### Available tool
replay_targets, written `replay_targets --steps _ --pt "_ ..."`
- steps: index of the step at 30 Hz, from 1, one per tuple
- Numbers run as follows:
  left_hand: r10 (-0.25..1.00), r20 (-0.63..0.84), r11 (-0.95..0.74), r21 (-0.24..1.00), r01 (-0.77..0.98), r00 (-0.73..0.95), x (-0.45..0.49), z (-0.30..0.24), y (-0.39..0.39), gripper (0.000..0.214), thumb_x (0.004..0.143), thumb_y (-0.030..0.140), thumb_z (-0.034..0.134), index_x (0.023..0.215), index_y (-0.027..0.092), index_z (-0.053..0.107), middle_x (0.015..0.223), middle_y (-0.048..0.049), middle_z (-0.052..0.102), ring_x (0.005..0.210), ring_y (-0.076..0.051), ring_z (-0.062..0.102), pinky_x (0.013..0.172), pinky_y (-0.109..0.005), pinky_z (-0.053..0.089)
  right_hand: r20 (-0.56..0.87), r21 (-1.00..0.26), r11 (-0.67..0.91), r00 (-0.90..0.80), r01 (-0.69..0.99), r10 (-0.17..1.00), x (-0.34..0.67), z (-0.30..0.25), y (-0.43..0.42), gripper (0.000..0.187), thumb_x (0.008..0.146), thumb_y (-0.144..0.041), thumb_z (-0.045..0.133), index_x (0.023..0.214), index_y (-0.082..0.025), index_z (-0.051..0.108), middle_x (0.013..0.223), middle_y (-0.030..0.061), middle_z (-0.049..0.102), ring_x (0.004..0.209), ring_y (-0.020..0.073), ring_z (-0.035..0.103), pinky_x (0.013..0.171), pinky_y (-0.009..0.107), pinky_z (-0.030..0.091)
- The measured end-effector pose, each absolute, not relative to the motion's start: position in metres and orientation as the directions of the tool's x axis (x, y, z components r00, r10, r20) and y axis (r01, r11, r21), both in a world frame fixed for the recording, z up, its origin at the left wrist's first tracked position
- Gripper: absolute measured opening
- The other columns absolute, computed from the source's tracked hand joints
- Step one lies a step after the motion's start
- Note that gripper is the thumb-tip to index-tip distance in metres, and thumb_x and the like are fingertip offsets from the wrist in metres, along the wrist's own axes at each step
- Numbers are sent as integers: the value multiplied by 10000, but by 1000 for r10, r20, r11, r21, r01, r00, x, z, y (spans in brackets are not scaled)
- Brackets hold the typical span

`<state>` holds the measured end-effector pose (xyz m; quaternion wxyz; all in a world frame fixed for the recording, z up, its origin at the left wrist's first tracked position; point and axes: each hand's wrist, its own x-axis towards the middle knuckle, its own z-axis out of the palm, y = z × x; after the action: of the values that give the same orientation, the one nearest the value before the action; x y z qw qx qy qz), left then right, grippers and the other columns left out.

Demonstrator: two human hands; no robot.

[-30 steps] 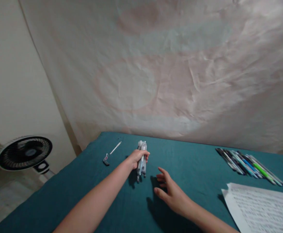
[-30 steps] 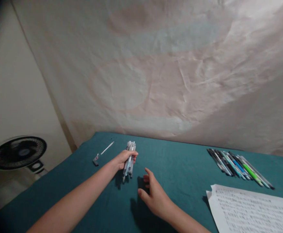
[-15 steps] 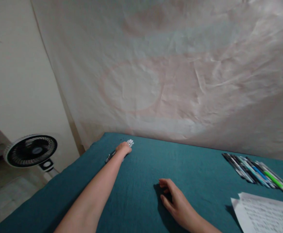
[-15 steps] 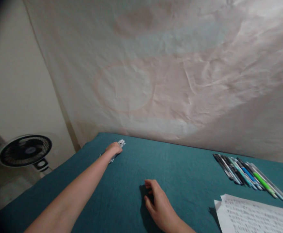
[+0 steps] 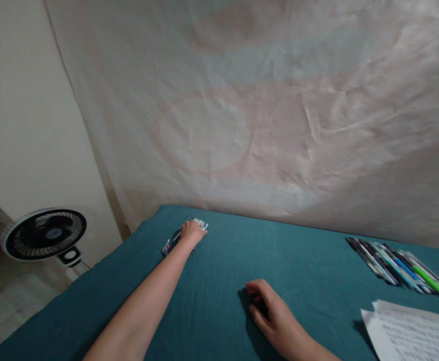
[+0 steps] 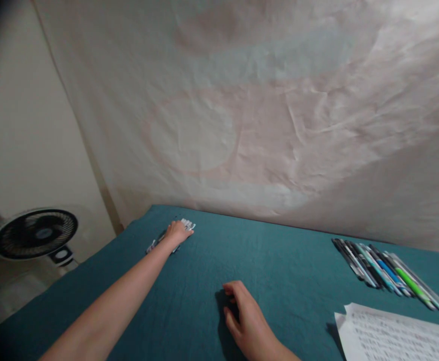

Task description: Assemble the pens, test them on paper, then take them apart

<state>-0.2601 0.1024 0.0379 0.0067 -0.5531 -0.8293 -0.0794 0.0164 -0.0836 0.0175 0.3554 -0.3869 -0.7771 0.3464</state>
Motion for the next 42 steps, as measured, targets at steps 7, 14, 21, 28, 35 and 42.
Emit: replay_targets --steps 7,14,21,28,35,42 --pt "935 141 312 107 944 -325 -254 33 84 738 626 598 492 1199 149 373 1197 -175 435 1092 -279 419 869 -335 318 298 -806 478 -460 348 837 15 20 -83 350 708 -87 414 1035 -212 425 981 55 493 911 145 483 804 287 401" --pt "917 175 351 73 933 -359 -238 28 85 780 689 586 413 1265 81 265 1262 -227 347 1123 -315 363 891 -389 268 295 -800 480 -460 361 838 15 21 -83 343 705 -77 409 1022 -206 439 969 52 487 894 139 481 795 270 395" --pt "889 102 441 74 894 -447 -225 29 94 848 687 598 373 1299 40 191 1338 -264 179 1161 -407 257 855 -504 262 313 -792 498 -465 353 828 14 20 -82 338 711 -67 408 1018 -206 434 963 49 483 872 133 476 781 262 394" --pt "962 66 260 52 964 -263 -245 30 76 922 627 716 300 1320 123 166 1353 -222 191 1207 -370 216 909 -486 206 318 -792 506 -477 342 820 15 25 -83 334 705 -50 404 1002 -199 444 969 55 477 873 134 473 776 264 393" --pt "984 131 117 51 992 -123 -244 28 50 857 665 720 186 1327 177 175 1383 -164 151 1228 -362 175 931 -515 144 319 -794 506 -477 337 819 15 26 -83 342 707 -41 401 1006 -202 445 975 53 474 875 134 469 781 266 390" --pt "924 217 -320 -8 947 314 -242 32 10 645 784 581 197 1332 245 148 1405 -49 134 1273 -231 106 1000 -418 71 308 -794 498 -476 348 824 14 25 -83 344 707 -44 404 1010 -200 450 972 56 477 867 136 471 771 267 395"
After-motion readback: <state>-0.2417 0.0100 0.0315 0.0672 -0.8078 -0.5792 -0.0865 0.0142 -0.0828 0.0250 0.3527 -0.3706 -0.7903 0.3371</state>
